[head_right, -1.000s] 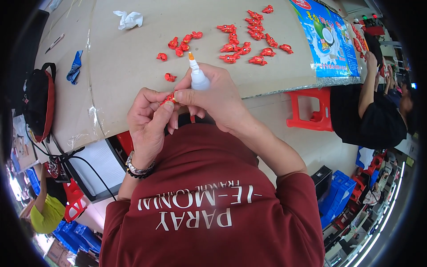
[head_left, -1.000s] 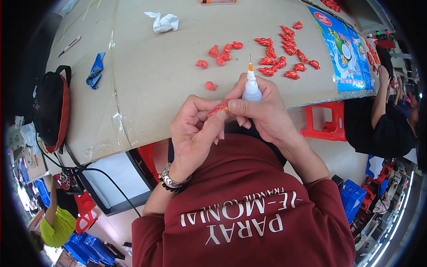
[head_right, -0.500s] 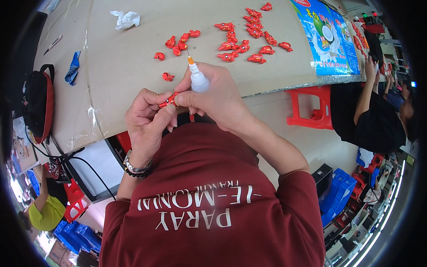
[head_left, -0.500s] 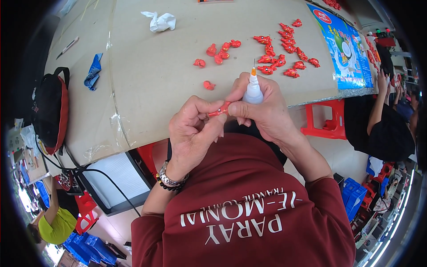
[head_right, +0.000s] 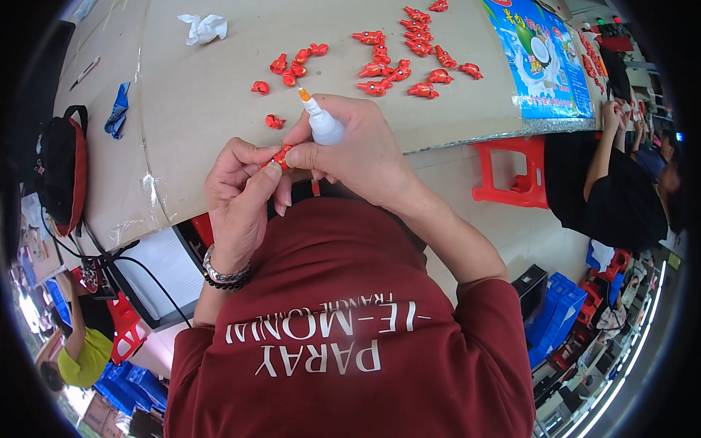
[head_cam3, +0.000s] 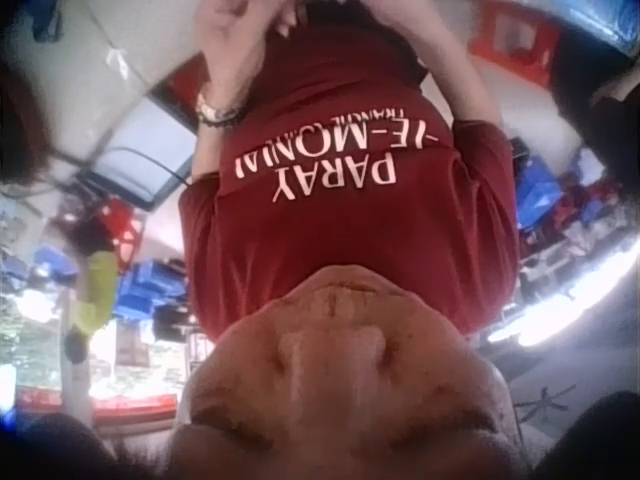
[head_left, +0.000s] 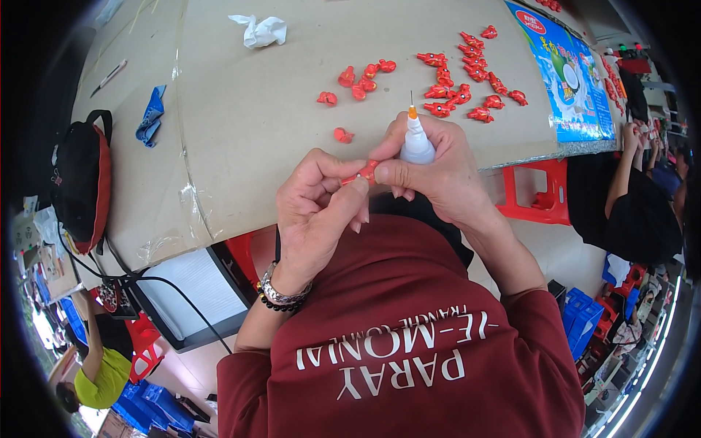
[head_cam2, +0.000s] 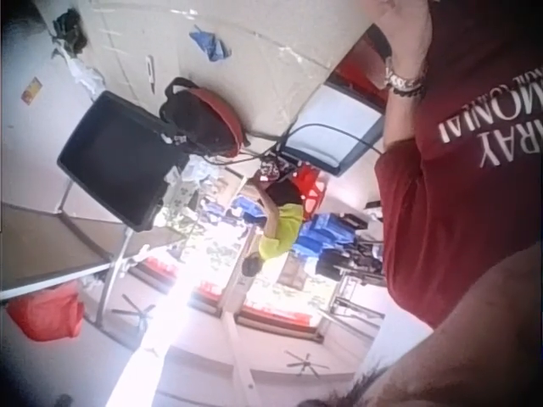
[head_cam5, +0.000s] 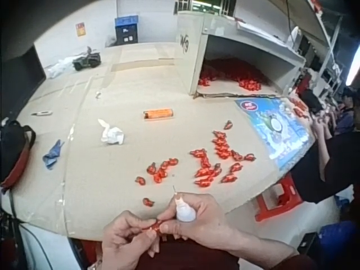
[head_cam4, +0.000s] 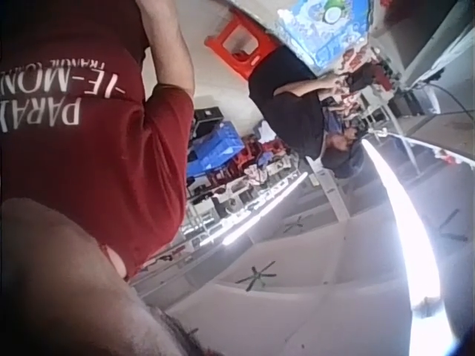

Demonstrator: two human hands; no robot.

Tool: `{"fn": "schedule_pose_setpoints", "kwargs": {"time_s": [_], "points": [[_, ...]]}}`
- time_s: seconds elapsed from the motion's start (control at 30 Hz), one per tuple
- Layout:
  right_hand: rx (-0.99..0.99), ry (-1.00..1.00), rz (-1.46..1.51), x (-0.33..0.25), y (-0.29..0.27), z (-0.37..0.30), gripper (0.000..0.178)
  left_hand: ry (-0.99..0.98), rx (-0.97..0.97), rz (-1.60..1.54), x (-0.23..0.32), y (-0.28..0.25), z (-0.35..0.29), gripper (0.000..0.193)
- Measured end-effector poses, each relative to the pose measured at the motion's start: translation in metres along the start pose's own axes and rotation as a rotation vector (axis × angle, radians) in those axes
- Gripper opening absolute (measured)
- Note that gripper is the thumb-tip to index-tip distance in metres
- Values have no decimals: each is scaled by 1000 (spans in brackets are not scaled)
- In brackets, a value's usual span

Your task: The person applies glue from a dispenser bottle onto small plastic toy parts and joins them together by hand. The person then gathers additional plastic pieces from an open tabletop oven compartment and glues more parts together.

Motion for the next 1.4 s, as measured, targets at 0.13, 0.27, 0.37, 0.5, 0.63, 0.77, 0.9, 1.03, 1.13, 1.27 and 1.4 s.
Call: {"fn": "schedule_pose_setpoints", "kwargs": {"time_s": [0.13, 0.27, 0.37, 0.5, 0.63, 0.77, 0.9, 1.03, 1.13, 1.27, 1.4], "points": [[-4, 3, -8, 0, 1, 0, 14, 4, 5, 21, -1, 0, 0, 8], [-4, -26, -8, -2, 2, -1, 12, 5, 5, 15, -1, 0, 0, 8], [7, -28, -17, -2, 1, -1, 13, 3, 6, 6, -2, -1, 0, 8], [11, -9, -14, 0, 1, -2, 13, 0, 6, -11, -3, 0, 0, 7], [15, 1, -11, 3, 1, -2, 13, 5, 18, 10, -4, -1, 0, 7], [15, -9, -4, 3, 1, -1, 14, 9, 26, 12, -4, -1, 0, 8], [-11, -57, -42, -5, 2, -1, 12, 47, 18, 30, -1, 0, 1, 9], [25, -97, -96, -18, -2, -3, 12, 198, 56, 216, 9, -3, 2, 13], [44, -103, -107, -21, -3, -5, 13, 454, 82, 415, 25, 0, 1, 17], [60, -200, -193, -23, -5, -7, 15, 719, 84, 596, 39, 9, -6, 21], [67, -456, -243, -33, -3, -14, 16, 360, 155, 477, 21, -4, 1, 22]]}}
Point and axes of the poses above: each hand's wrist, its own z-axis towards the middle knuckle, its own y-axis out of the palm, x = y × z, the point moved 9 cm from there along z, towards the middle knuckle, and after that the axes turned 13 degrees about x, right-handed, at the moved point
